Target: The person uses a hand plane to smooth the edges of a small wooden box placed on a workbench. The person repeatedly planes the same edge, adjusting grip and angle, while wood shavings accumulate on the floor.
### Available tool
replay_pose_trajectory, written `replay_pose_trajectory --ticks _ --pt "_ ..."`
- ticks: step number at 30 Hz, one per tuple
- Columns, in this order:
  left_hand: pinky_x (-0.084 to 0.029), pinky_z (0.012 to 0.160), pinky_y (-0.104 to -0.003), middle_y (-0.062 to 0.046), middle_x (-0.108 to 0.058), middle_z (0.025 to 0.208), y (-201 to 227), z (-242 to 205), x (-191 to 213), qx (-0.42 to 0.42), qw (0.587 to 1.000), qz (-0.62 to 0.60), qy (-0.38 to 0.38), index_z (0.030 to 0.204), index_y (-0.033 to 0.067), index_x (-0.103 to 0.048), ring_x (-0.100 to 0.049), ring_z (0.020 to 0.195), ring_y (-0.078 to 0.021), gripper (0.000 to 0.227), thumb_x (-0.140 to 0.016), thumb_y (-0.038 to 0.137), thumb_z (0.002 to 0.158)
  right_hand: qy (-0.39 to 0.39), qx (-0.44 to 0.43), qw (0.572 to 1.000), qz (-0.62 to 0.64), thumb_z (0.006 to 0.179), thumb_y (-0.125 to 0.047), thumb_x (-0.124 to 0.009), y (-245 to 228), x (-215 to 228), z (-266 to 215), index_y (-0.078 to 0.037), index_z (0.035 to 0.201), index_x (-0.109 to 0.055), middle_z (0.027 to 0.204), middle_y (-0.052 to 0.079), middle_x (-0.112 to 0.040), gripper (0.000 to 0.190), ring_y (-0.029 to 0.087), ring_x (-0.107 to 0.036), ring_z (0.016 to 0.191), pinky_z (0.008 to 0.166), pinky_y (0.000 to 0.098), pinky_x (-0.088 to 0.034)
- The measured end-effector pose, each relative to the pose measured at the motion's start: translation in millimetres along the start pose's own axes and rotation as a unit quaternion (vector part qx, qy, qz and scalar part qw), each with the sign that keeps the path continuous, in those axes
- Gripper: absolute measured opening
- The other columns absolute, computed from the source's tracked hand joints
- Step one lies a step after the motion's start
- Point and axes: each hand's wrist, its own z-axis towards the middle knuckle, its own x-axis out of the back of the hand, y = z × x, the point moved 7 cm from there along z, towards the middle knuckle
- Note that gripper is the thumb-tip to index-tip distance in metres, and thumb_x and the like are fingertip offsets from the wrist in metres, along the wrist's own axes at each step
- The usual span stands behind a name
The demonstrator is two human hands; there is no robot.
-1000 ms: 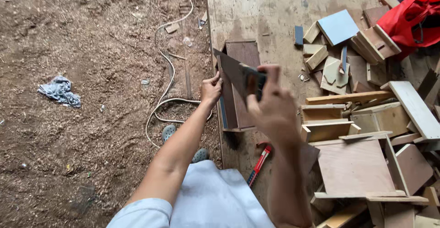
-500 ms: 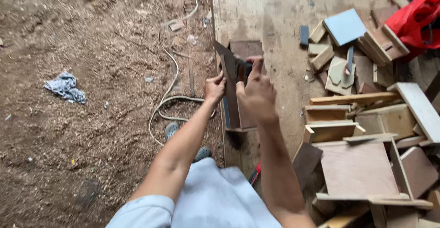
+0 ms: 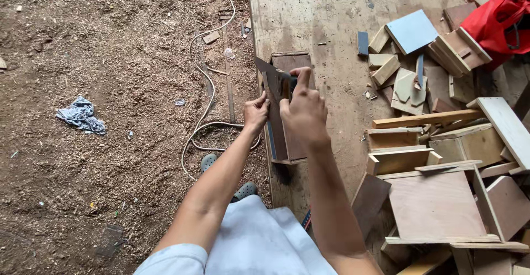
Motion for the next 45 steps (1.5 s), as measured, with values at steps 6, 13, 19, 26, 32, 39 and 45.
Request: replay_pose_trajectory --ticks 6,13,19,26,32,39,45 --pt "-0.064 0.069 -0.023 -0.011 -0.08 0.108 -3.4 11.2 0.1 -0.036 0.996 0.074 0.027 0.13 0.0171 -0.071 -0.074 0.075 -0.0073 0.036 -0.072 0.016 0.093 -0.032 0.005 0.999 0.02 0.093 -0.011 -0.06 5.0 43.1 -65.3 -0.022 0.133 -0.025 0.085 0.017 -0.069 0.054 0.033 -0.072 0.061 0.049 0.0398 -0.064" --pt "-0.065 0.074 -0.028 -0.012 -0.076 0.117 -17.0 11.1 -0.2 -0.046 0.999 0.023 0.0 0.133 0.0148 -0.066 -0.074 0.083 -0.0107 0.036 -0.068 0.016 0.097 -0.017 0.035 0.998 0.052 0.092 -0.014 -0.06 7.1 34.4 -71.9 -0.02 0.132 -0.025 0.081 0.017 -0.07 0.054 0.038 -0.069 0.059 0.046 0.0473 -0.063" --pt "-0.058 0.065 -0.028 -0.012 -0.079 0.108 -9.5 -0.6 -1.1 0.007 0.999 0.053 0.001 0.135 0.0172 -0.065 -0.07 0.073 -0.0119 0.036 -0.065 0.017 0.099 0.046 0.078 0.995 0.049 0.092 -0.013 -0.067 18.4 -26.6 -0.8 -0.021 0.134 -0.026 0.08 0.022 -0.071 0.06 0.045 -0.071 0.073 0.062 0.0554 -0.056" --pt "-0.06 0.061 -0.027 -0.009 -0.08 0.104 -4.9 -3.9 -1.5 0.005 0.997 0.067 0.022 0.131 0.0197 -0.068 -0.071 0.068 -0.0082 0.034 -0.067 0.019 0.097 0.238 0.174 0.953 0.068 0.09 -0.009 -0.073 30.5 -42.4 -26.4 -0.026 0.153 -0.024 0.089 0.025 -0.07 0.081 0.042 -0.072 0.071 0.058 0.052 -0.058" --pt "-0.061 0.059 -0.029 -0.009 -0.079 0.106 -3.9 3.0 -1.5 0.0 0.994 0.105 0.031 0.13 0.0209 -0.069 -0.072 0.065 -0.0099 0.033 -0.068 0.021 0.096 0.188 0.153 0.967 0.074 0.088 -0.006 -0.07 29.2 -4.4 -32.8 -0.029 0.159 -0.02 0.092 0.018 -0.072 0.09 0.027 -0.074 0.064 0.046 0.0339 -0.063" --pt "-0.055 0.06 -0.035 -0.007 -0.082 0.098 -10.0 -6.2 -1.5 0.052 0.988 0.142 0.024 0.132 0.0237 -0.069 -0.066 0.066 -0.014 0.034 -0.066 0.024 0.098 0.15 0.159 0.976 -0.016 0.093 -0.008 -0.062 12.9 83.2 -115.6 -0.02 0.148 -0.03 0.083 0.017 -0.072 0.065 0.028 -0.072 0.064 0.052 0.0365 -0.059" --pt "-0.059 0.073 -0.03 -0.008 -0.082 0.104 -5.1 -8.3 -0.7 -0.022 0.996 0.075 0.04 0.135 0.0199 -0.066 -0.071 0.079 -0.0102 0.039 -0.069 0.018 0.096 0.041 0.028 0.998 -0.039 0.097 -0.018 -0.064 15.4 -21.2 -10.2 -0.034 0.141 -0.012 0.082 0.02 -0.066 0.07 0.035 -0.068 0.055 0.039 0.0361 -0.063"
